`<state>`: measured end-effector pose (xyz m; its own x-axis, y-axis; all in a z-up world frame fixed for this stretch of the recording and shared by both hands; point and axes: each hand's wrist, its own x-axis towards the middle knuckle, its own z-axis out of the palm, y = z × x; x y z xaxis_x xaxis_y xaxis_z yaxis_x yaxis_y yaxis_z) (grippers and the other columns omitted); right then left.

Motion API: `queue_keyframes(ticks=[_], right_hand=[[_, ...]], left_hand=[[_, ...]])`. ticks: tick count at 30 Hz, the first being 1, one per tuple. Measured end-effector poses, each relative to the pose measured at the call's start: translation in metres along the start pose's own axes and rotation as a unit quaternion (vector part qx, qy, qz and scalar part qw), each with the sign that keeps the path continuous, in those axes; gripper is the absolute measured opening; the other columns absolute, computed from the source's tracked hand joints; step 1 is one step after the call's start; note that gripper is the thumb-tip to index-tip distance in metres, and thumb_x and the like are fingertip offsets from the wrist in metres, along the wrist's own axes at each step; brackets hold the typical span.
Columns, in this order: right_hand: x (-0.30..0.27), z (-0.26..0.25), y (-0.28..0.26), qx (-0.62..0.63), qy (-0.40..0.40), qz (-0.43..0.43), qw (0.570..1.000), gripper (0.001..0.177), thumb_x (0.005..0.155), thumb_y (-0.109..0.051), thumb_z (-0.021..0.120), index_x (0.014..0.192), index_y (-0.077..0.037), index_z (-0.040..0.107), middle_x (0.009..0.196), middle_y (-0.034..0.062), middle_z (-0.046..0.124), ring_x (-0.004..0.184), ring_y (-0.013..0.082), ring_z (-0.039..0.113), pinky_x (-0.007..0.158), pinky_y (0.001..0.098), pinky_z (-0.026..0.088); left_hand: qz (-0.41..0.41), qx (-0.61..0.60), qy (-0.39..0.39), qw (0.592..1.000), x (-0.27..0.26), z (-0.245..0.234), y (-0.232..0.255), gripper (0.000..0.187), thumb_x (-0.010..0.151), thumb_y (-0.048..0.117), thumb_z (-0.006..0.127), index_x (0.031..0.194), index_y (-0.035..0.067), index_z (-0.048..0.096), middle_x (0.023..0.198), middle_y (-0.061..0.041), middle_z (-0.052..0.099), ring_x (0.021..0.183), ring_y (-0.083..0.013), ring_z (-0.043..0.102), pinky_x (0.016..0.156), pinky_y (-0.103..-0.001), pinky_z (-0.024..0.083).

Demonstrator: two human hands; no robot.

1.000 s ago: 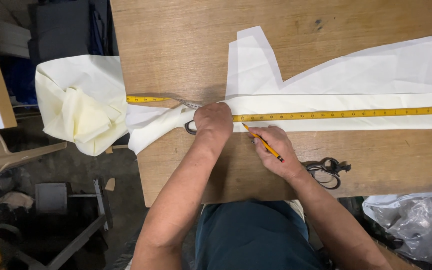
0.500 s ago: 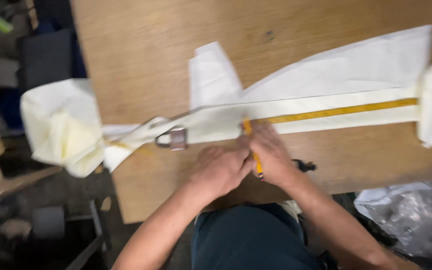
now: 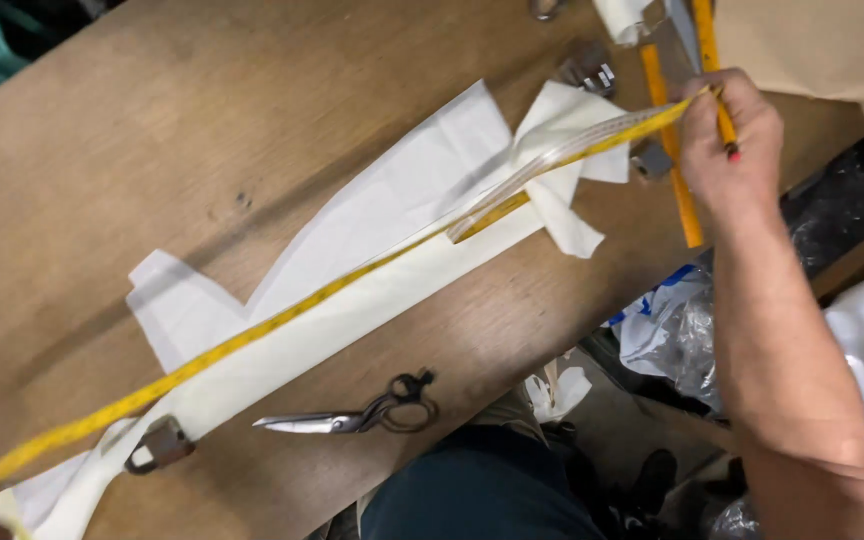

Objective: The person lays a piece of white fabric on a wooden table, measures it with a tape measure, and marks it with a pencil. They then use scissors to cut the fabric along the marked lines and fold the resulting pieces.

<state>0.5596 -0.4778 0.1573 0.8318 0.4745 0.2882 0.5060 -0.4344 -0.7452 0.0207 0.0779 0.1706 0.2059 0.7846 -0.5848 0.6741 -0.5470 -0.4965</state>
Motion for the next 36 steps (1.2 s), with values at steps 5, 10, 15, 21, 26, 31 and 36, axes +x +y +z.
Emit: queue_keyframes(ticks=[5,10,15,21,26,31,36], right_hand=[[0.036,-0.047,-0.051,0.005,0.008,0.229,0.973,0.018,0.117,-0.001,0.042,0.116,-0.011,0.057,0.102,0.0058,0.064,0.087,0.0116,0.065,0.069,0.0207,0.056],[0.061,-0.086,-0.071,0.095,0.116,0.287,0.946,0.024,0.121,-0.035,0.054,0.109,-0.024,0.071,0.096,-0.0128,0.074,0.084,-0.0064,0.075,0.079,0.0054,0.069],[0.056,-0.111,-0.053,0.068,0.052,0.057,0.995,0.027,0.129,-0.029,0.045,0.142,-0.010,0.059,0.116,0.0063,0.066,0.103,0.0131,0.071,0.095,0.0252,0.065],[0.056,-0.081,0.012,0.001,0.037,-0.026,0.999,0.009,0.124,-0.006,0.052,0.122,0.001,0.056,0.111,0.0150,0.064,0.087,0.0230,0.065,0.070,0.0334,0.054],[0.006,-0.022,0.048,-0.121,0.029,0.114,0.986,0.018,0.107,-0.015,0.061,0.106,0.002,0.067,0.088,0.0321,0.063,0.088,0.0545,0.066,0.064,0.0541,0.049],[-0.061,0.043,0.046,-0.219,-0.142,0.247,0.933,0.028,0.105,-0.035,0.055,0.107,-0.009,0.065,0.105,0.0234,0.069,0.097,0.0515,0.070,0.088,0.0580,0.055],[-0.100,0.088,0.074,-0.271,-0.294,0.202,0.894,0.051,0.091,-0.039,0.069,0.135,-0.022,0.049,0.129,0.0114,0.055,0.111,0.0445,0.066,0.094,0.0563,0.056]], left_hand=[[0.025,-0.036,-0.019,0.999,-0.173,-0.233,0.212,0.043,0.098,0.026,0.042,0.133,0.019,0.064,0.135,-0.012,0.073,0.125,-0.0354,0.071,0.100,-0.045,0.057],[0.344,-0.147,0.129,0.918,-0.264,-0.345,0.328,0.030,0.089,0.008,0.038,0.113,0.013,0.057,0.100,-0.022,0.072,0.095,-0.0491,0.068,0.078,-0.060,0.055],[0.442,-0.269,0.190,0.834,-0.270,-0.368,0.411,0.023,0.093,0.009,0.040,0.110,0.009,0.056,0.090,-0.020,0.071,0.083,-0.0435,0.070,0.072,-0.057,0.057],[0.547,-0.423,0.243,0.680,-0.256,-0.361,0.494,0.017,0.098,0.011,0.042,0.108,0.005,0.054,0.079,-0.019,0.071,0.070,-0.0368,0.073,0.065,-0.053,0.059],[0.499,-0.402,0.150,0.753,-0.206,-0.262,0.548,0.031,0.097,0.032,0.039,0.106,0.012,0.060,0.092,-0.023,0.073,0.099,-0.0484,0.072,0.088,-0.057,0.056],[0.528,-0.370,0.001,0.764,-0.168,-0.174,0.535,0.065,0.099,0.038,0.051,0.154,0.005,0.041,0.150,-0.027,0.052,0.143,-0.0384,0.049,0.119,-0.049,0.040],[0.450,-0.324,0.134,0.821,-0.173,-0.065,0.434,0.042,0.097,0.024,0.055,0.136,0.006,0.055,0.117,-0.019,0.063,0.113,-0.0374,0.065,0.093,-0.047,0.053]])
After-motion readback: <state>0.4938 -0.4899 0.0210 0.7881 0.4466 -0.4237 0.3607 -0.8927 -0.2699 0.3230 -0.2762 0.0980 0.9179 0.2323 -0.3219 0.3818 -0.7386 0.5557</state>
